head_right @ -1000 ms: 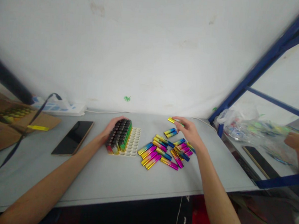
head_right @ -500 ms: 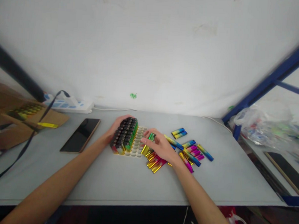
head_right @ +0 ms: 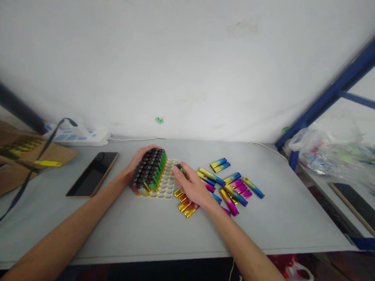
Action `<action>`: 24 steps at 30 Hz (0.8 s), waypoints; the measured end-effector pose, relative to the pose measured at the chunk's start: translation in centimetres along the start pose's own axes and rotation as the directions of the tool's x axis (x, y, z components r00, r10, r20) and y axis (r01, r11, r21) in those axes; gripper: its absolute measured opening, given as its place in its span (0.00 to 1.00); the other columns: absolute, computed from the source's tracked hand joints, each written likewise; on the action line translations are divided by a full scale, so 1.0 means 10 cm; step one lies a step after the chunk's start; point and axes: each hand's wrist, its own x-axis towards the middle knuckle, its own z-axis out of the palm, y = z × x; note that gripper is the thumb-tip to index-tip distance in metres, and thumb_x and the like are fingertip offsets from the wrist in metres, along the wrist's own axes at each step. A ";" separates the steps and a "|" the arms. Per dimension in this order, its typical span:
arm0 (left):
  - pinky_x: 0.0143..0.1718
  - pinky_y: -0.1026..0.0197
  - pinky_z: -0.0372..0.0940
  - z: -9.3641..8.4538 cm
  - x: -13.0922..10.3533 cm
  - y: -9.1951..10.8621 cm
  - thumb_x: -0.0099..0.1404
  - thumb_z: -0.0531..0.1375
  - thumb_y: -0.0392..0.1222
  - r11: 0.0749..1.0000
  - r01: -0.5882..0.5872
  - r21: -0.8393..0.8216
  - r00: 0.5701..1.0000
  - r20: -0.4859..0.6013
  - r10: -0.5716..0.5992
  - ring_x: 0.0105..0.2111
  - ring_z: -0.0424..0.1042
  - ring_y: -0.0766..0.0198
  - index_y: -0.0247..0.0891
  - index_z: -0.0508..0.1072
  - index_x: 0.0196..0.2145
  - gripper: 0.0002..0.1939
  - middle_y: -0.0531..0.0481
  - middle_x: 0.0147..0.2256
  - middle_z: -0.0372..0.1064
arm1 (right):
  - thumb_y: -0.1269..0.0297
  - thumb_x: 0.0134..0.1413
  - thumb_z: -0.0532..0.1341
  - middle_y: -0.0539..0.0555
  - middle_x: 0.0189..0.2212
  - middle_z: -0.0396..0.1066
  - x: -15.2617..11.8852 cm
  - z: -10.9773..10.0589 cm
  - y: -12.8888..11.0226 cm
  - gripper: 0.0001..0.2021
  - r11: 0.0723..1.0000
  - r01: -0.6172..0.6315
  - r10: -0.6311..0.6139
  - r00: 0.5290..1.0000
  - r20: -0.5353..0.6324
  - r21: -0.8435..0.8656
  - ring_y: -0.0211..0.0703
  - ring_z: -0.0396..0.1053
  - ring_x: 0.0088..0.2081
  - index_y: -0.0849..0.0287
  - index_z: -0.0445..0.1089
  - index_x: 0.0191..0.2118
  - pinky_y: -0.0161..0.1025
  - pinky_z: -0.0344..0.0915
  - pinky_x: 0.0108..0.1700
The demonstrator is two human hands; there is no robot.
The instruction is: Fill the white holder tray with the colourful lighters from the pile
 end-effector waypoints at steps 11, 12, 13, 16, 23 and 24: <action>0.48 0.52 0.70 0.00 0.02 -0.06 0.53 0.63 0.60 0.998 0.043 -0.046 0.999 -0.010 -0.044 0.42 0.75 0.50 0.40 0.77 0.28 0.19 0.47 0.32 0.79 | 0.40 0.65 0.52 0.44 0.13 0.44 0.04 0.03 0.00 0.31 0.980 -0.134 0.087 0.953 -0.289 -0.149 0.34 0.43 0.17 0.51 0.48 0.15 0.39 0.43 0.23; 0.49 0.53 0.70 0.00 0.03 -0.08 0.53 0.63 0.61 0.998 0.042 -0.054 0.999 -0.009 -0.043 0.41 0.75 0.50 0.40 0.77 0.28 0.20 0.47 0.32 0.79 | 0.42 0.65 0.51 0.44 0.13 0.44 0.05 0.03 0.02 0.30 0.982 -0.130 0.085 0.950 -0.300 -0.133 0.35 0.44 0.16 0.51 0.49 0.15 0.39 0.43 0.22; 0.49 0.53 0.70 -0.01 0.04 -0.10 0.53 0.64 0.61 0.997 0.041 -0.061 0.999 -0.006 -0.042 0.41 0.75 0.50 0.40 0.77 0.29 0.20 0.47 0.32 0.79 | 0.44 0.65 0.51 0.44 0.12 0.45 0.06 0.03 0.03 0.29 0.984 -0.127 0.084 0.947 -0.310 -0.123 0.35 0.45 0.16 0.50 0.49 0.15 0.40 0.43 0.22; 0.49 0.53 0.69 -0.02 0.06 -0.15 0.54 0.65 0.60 0.996 0.043 -0.082 0.999 0.006 -0.043 0.41 0.75 0.50 0.40 0.78 0.30 0.20 0.47 0.32 0.79 | 0.48 0.65 0.50 0.44 0.13 0.45 0.08 0.02 0.09 0.26 0.986 -0.124 0.079 0.938 -0.337 -0.112 0.36 0.45 0.16 0.50 0.50 0.16 0.39 0.44 0.21; 0.49 0.55 0.69 -0.04 0.10 -0.22 0.54 0.66 0.61 0.991 0.058 -0.119 0.998 0.026 -0.055 0.39 0.75 0.53 0.40 0.80 0.31 0.20 0.49 0.33 0.80 | 0.50 0.64 0.51 0.44 0.13 0.46 0.07 0.06 0.10 0.24 0.987 -0.137 0.094 0.922 -0.376 -0.089 0.35 0.44 0.17 0.51 0.51 0.17 0.38 0.43 0.20; 0.49 0.55 0.69 -0.04 0.10 -0.22 0.55 0.66 0.61 0.991 0.055 -0.121 0.998 0.024 -0.053 0.39 0.75 0.53 0.40 0.80 0.31 0.20 0.49 0.33 0.80 | 0.49 0.64 0.51 0.44 0.13 0.46 0.07 0.06 0.10 0.25 0.988 -0.128 0.086 0.924 -0.372 -0.091 0.35 0.45 0.17 0.51 0.51 0.17 0.38 0.43 0.20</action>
